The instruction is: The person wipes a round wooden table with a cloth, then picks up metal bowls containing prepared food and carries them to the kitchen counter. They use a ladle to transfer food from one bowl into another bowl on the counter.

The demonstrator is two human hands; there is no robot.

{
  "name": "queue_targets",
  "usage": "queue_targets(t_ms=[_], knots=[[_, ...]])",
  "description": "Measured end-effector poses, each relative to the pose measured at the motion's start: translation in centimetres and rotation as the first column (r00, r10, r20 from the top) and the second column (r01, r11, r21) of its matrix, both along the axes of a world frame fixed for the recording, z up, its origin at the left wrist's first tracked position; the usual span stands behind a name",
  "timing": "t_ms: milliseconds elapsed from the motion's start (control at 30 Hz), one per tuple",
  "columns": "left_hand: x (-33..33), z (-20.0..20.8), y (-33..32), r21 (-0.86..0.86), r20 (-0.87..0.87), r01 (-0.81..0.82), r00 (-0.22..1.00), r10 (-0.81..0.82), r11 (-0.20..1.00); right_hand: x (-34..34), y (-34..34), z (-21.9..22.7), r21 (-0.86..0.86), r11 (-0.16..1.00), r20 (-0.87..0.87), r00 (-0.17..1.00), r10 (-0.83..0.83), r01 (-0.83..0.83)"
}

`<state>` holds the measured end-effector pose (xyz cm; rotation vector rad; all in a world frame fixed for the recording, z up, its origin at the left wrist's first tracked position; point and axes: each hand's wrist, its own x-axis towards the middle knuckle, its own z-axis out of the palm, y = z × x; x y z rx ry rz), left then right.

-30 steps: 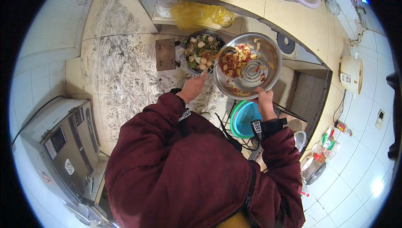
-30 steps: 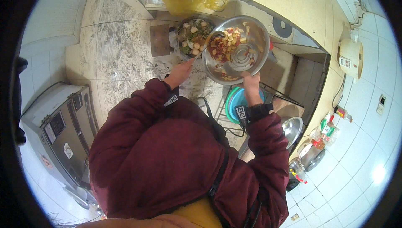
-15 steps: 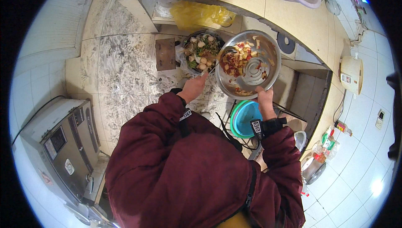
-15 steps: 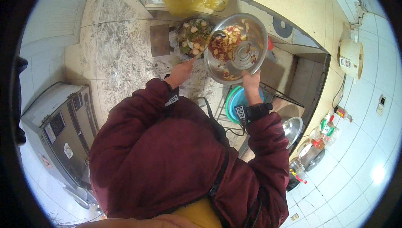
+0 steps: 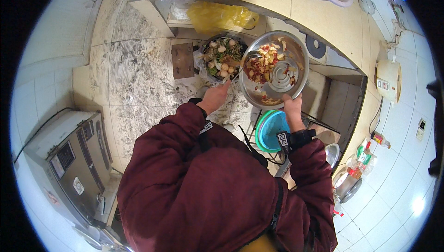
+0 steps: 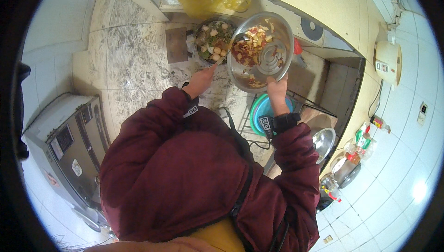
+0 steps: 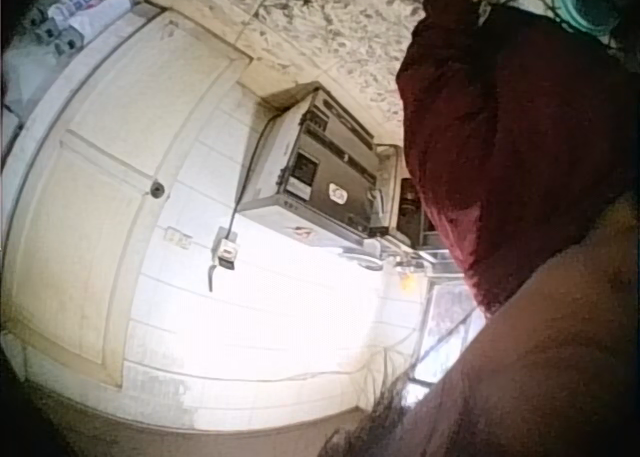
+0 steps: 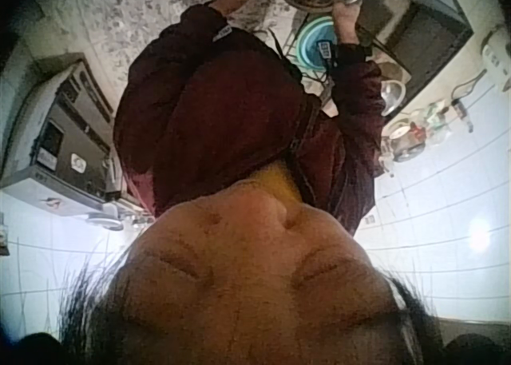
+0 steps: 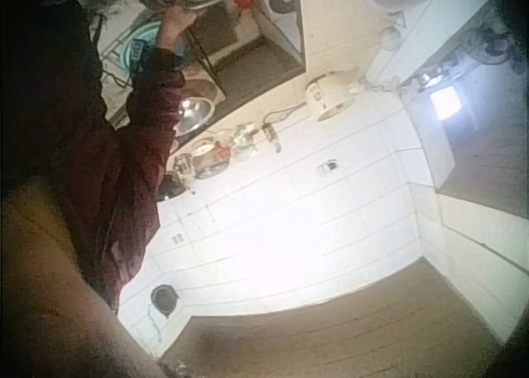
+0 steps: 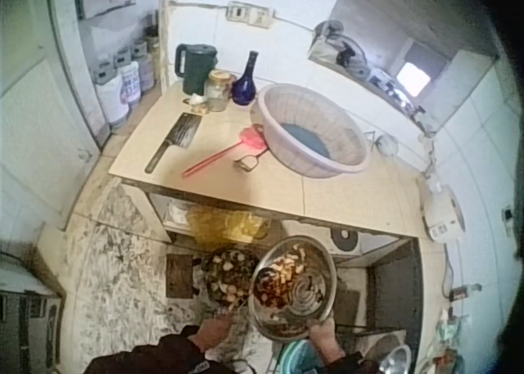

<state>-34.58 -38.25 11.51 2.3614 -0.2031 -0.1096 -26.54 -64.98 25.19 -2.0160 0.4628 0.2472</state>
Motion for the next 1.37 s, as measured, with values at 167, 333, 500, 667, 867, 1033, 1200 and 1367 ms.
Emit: queue_targets(t_ms=[167, 333, 500, 667, 867, 1033, 1200, 1367], knots=[[0.2, 0.7, 0.0, 0.093, -0.022, 0.049, 0.999, -0.048, 0.994, -0.2, -0.3, -0.4, 0.082, 0.995, -0.032, 0.998, -0.061, 0.064], [0.3, 3.1, 0.7, 0.175, 0.015, 0.115, 0.993, -0.119, 0.978, -1.6, -2.2, -0.3, 0.237, 0.947, -0.249, 0.956, -0.156, 0.216], [1.9, 7.4, 1.9, 0.283, 0.141, 0.186, 0.962, -0.232, 0.941, -4.4, -5.9, -0.3, 0.451, 0.834, -0.364, 0.919, -0.154, 0.318], [4.8, 12.7, 1.9, 0.376, 0.231, 0.254, 0.906, -0.356, 0.891, -7.4, -7.9, -0.2, 0.367, 0.868, -0.354, 0.913, -0.203, 0.335], [7.6, 17.9, -0.9, 0.473, 0.339, 0.359, 0.769, -0.543, 0.804, -10.3, -9.7, 2.9, 0.423, 0.859, -0.270, 0.945, -0.183, 0.288], [8.0, 19.7, -3.8, 0.598, 0.246, 0.416, 0.719, -0.651, 0.685, -12.8, -11.9, 5.6, 0.413, 0.882, -0.217, 0.965, -0.145, 0.226], [5.8, 21.1, -3.6, 0.653, 0.055, 0.544, 0.659, -0.750, 0.526, -14.6, -13.8, 6.3, 0.435, 0.861, -0.171, 0.963, -0.208, 0.263], [5.7, 22.2, -5.6, 0.542, 0.213, 0.481, 0.714, -0.667, 0.689, -15.2, -15.0, 5.6, 0.469, 0.831, -0.197, 0.952, -0.233, 0.300]])
